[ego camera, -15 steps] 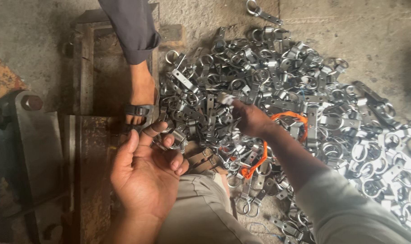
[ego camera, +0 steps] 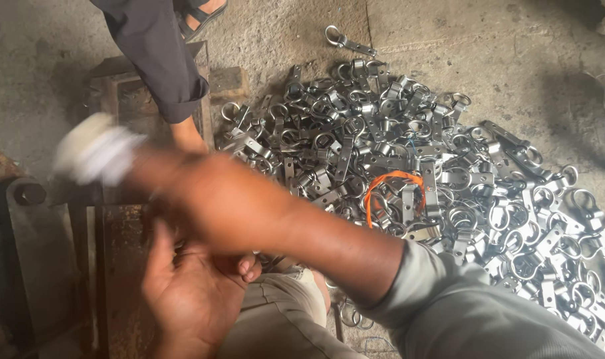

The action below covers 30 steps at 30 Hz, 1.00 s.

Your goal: The person picks up metal clips from a pile and wipes them with a cloth before placing them into a manual shearing machine. Another person operates the machine's lever with their foot to cut the metal, while the first person handles the pieces.

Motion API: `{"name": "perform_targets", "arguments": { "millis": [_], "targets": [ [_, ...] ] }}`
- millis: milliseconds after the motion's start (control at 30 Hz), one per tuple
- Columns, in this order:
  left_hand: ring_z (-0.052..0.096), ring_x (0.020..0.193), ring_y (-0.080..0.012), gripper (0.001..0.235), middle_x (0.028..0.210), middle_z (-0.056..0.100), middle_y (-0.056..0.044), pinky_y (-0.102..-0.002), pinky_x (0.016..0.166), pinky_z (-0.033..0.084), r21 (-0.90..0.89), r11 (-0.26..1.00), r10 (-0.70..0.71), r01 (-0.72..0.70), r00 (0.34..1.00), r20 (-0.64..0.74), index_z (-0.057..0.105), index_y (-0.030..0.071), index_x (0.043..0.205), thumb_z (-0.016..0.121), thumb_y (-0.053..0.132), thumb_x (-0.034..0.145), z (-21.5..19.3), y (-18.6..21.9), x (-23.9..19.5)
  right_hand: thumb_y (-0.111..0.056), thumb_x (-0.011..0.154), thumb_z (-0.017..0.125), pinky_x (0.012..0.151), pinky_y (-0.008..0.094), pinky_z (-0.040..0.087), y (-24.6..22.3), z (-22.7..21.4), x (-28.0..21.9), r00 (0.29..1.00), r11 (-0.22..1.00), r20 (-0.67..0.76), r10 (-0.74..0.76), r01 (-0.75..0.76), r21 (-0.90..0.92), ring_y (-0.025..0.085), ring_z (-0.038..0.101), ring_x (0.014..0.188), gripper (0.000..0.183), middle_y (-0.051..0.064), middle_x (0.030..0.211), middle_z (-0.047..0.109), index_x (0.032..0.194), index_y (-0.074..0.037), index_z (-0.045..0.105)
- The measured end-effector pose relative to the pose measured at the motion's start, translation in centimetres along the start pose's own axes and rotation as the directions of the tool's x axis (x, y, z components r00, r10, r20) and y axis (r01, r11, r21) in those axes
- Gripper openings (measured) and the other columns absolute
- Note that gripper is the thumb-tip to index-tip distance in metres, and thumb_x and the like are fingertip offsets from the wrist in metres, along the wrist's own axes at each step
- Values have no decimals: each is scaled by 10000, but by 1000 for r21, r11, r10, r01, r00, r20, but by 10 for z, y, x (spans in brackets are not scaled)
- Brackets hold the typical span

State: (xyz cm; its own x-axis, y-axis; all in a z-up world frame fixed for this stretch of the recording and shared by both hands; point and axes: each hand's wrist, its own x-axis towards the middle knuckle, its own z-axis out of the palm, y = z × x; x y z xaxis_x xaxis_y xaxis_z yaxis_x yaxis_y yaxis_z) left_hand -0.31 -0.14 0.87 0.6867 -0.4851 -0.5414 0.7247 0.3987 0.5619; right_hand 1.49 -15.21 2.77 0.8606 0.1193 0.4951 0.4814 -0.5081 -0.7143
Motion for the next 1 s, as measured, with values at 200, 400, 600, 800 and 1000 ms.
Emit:
{"name": "perform_targets", "arguments": {
  "millis": [200,400,600,800,1000],
  "targets": [
    [579,1183,-190,652,1326,606,3,-413,925,467,-56,959,278,-276,960,27,524,141,1427,351,582,979,-14,-7,0,-24,840,682,853,420,645,0,25,-16,974,990,185,-127,114,83,299,775,956,708,143,1312,705,1503,-184,492],
    [553,1274,-105,497,1386,587,37,-374,1097,414,95,972,231,-215,950,-209,539,129,1387,407,450,1032,-4,-5,14,-69,892,753,913,378,625,27,53,-33,997,985,42,-66,58,165,329,744,1057,613,156,1220,695,1448,-123,501],
    [615,1141,-155,480,1188,649,-9,-433,1016,472,-71,970,220,-234,962,-162,578,122,1292,464,504,1025,-14,-2,10,-105,876,776,902,380,624,22,35,-30,994,978,38,-98,90,188,324,748,1054,559,138,1233,694,1387,-106,551],
    [537,791,-240,537,1110,625,-105,-384,701,449,-422,901,220,-104,946,237,697,90,1259,545,577,1091,-17,-2,8,-75,999,726,953,312,672,60,26,-55,959,964,-257,-119,174,203,183,776,1084,458,52,1220,720,1422,-80,550],
    [461,751,-203,515,1017,572,-97,-338,692,402,-304,949,118,-86,989,90,698,168,1123,568,650,996,-4,4,8,41,946,628,900,340,631,239,8,-83,813,931,-454,364,-298,213,210,766,1006,641,132,1109,741,1504,31,313]
  ]
}}
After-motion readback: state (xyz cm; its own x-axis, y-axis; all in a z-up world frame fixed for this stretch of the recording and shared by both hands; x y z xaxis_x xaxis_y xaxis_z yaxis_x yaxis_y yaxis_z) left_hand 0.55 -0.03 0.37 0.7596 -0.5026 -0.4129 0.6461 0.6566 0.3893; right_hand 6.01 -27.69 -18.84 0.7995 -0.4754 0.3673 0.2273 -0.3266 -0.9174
